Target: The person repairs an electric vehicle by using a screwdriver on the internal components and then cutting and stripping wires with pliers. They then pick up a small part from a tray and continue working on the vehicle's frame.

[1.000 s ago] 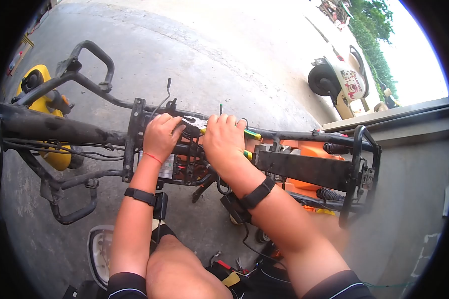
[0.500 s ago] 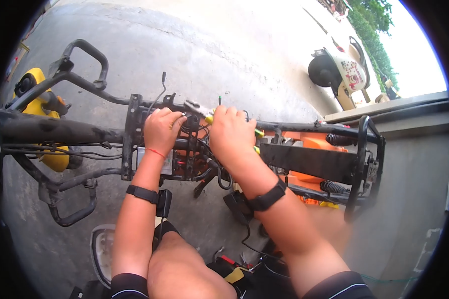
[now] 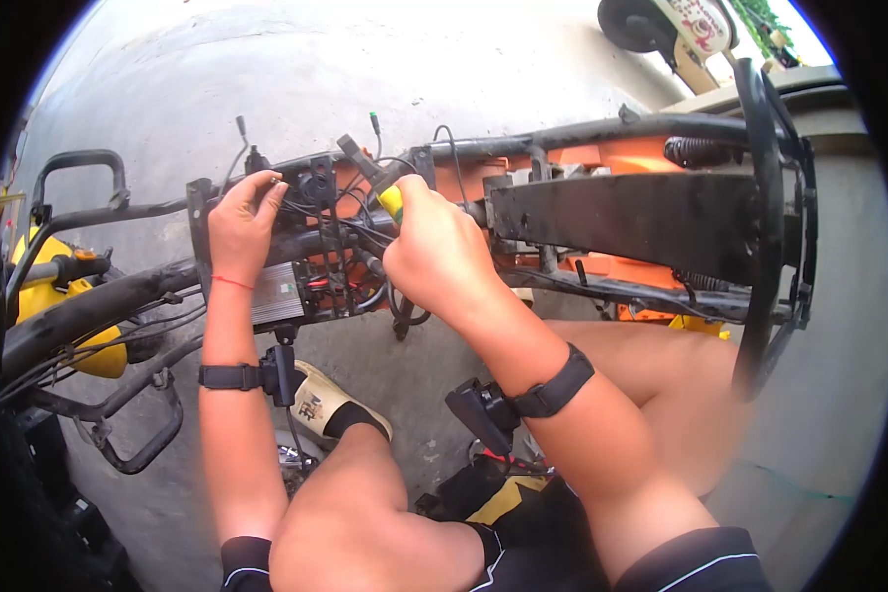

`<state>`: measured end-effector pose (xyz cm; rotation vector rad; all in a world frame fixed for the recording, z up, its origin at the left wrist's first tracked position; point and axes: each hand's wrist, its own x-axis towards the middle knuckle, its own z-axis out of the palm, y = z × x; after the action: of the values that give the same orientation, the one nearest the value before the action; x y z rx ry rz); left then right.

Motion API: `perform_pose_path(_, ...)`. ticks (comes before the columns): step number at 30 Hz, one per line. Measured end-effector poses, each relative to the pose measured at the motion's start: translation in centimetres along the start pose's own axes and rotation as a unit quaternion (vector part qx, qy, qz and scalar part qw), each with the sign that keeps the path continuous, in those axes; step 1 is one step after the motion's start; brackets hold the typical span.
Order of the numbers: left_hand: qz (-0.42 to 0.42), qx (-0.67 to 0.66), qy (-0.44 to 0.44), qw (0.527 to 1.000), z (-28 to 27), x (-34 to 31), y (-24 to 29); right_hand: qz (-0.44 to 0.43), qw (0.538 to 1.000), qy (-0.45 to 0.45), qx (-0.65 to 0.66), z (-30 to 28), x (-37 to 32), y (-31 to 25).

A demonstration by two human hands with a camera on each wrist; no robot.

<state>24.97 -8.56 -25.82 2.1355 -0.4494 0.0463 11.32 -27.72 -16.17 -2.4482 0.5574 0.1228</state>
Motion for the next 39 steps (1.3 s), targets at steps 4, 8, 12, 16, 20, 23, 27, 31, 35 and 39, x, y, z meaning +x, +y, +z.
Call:
perform_pose_path(4,0.030,0.082,-0.018,0.996,0.5,0.0,0.2,0.135,0.953,-0.096,0.255,-1.2,0.4,0.6)
perform_pose_path(8,0.037,0.085,0.000,0.996,0.9,0.0,-0.2,0.141,0.884,-0.146,0.422,-3.5,0.9,1.7)
perform_pose_path(12,0.037,0.085,-0.014,0.996,0.7,0.0,0.1,0.113,0.803,-0.166,0.561,-5.3,1.4,2.8)
perform_pose_path(16,0.058,0.085,-0.022,0.994,0.5,-0.1,0.4,0.008,0.551,-0.220,0.805,-3.6,0.3,2.6)
perform_pose_path(20,0.069,0.086,-0.024,0.994,0.6,-0.1,0.5,0.040,0.373,-0.313,0.873,-0.4,-1.3,4.1)
perform_pose_path(23,0.075,0.087,-0.016,0.993,0.8,-0.2,0.2,0.051,0.328,-0.346,0.877,0.6,-2.6,3.0)
perform_pose_path(27,0.066,0.100,0.003,0.993,1.1,-0.4,0.4,0.066,0.232,-0.389,0.889,1.2,-3.6,1.3)
perform_pose_path(31,0.087,0.094,0.026,0.991,1.2,-0.7,0.3,0.065,0.536,-0.361,0.760,0.9,-1.5,1.0)
perform_pose_path(35,0.102,0.085,0.051,0.990,1.2,-0.7,0.0,0.036,0.853,-0.198,0.481,-1.0,0.4,-1.5)
perform_pose_path(39,0.107,0.085,0.062,0.989,1.4,-0.8,-0.2,0.024,0.964,-0.183,0.190,-1.8,1.7,-4.2)
